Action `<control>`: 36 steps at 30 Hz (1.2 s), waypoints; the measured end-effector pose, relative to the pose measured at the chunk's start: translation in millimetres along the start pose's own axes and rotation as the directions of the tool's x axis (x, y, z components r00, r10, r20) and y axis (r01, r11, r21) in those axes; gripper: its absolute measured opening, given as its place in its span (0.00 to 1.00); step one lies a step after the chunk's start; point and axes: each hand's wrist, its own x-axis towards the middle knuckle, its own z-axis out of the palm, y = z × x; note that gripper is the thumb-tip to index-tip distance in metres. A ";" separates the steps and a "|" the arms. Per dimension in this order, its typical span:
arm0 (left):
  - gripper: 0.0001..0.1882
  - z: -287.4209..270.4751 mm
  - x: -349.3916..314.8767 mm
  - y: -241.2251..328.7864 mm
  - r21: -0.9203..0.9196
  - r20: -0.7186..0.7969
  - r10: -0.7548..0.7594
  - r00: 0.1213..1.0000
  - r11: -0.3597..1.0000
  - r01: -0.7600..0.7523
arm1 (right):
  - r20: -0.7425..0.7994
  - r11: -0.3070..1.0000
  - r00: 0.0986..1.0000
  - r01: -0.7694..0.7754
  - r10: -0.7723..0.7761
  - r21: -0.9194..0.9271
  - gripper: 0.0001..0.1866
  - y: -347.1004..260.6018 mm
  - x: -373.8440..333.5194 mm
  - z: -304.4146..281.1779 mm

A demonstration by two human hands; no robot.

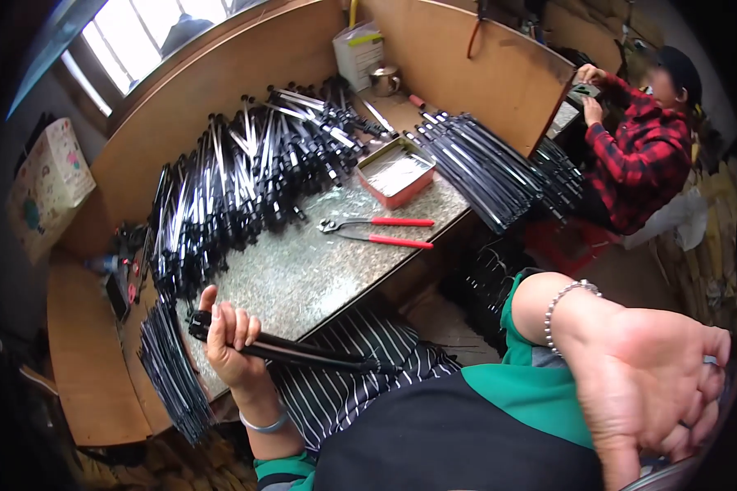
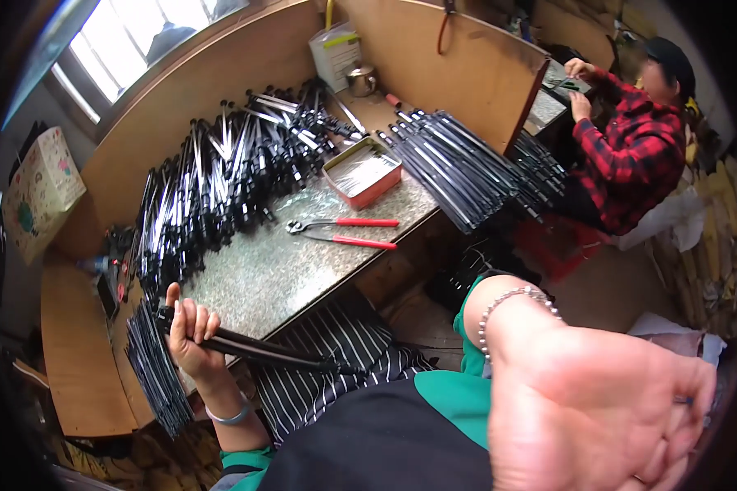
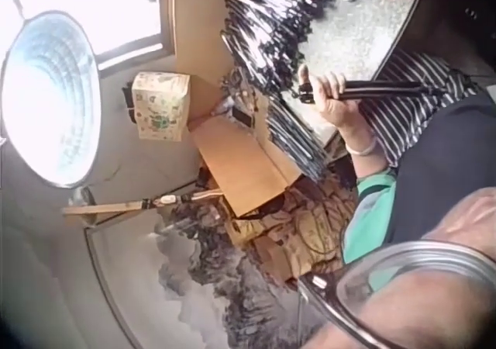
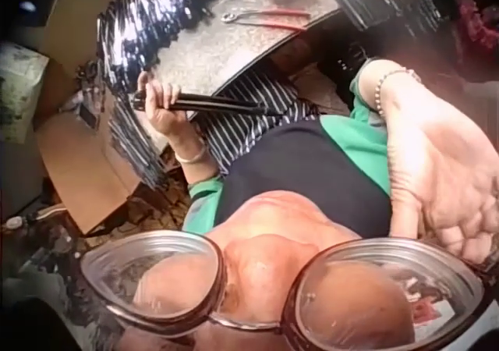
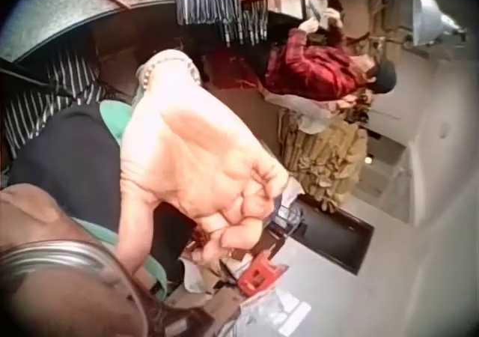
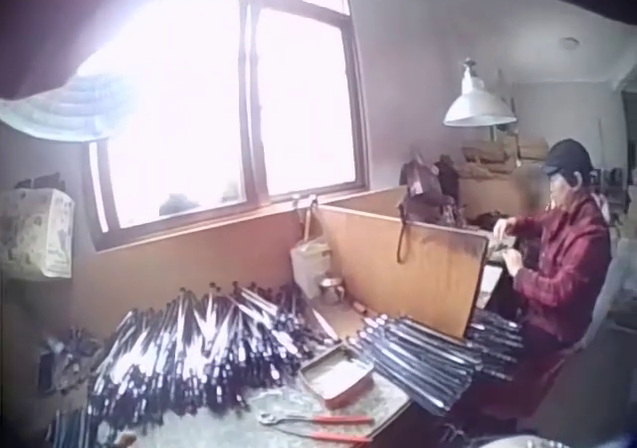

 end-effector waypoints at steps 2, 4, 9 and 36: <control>0.16 -6.1 4.5 5.0 -0.080 0.009 -0.001 1.000 0.997 0.001 | 0.111 0.658 0.991 0.034 0.077 -0.752 0.35 -26.4 -10.3 -19.0; 0.15 -15.6 6.0 20.2 -0.206 0.034 0.026 0.999 0.978 -0.019 | 0.198 0.638 0.913 -0.083 0.356 -0.765 0.24 -10.3 -61.5 -47.4; 0.21 -12.5 7.9 3.7 -0.457 -0.069 0.091 0.994 0.883 -0.112 | 0.341 0.364 0.159 -0.614 0.926 -0.701 0.49 -66.0 -224.6 -36.5; 0.19 61.4 34.8 -20.7 0.659 0.319 0.509 0.800 0.487 -0.573 | 0.113 0.159 0.121 -0.881 0.986 -0.445 0.50 -54.0 -231.5 59.3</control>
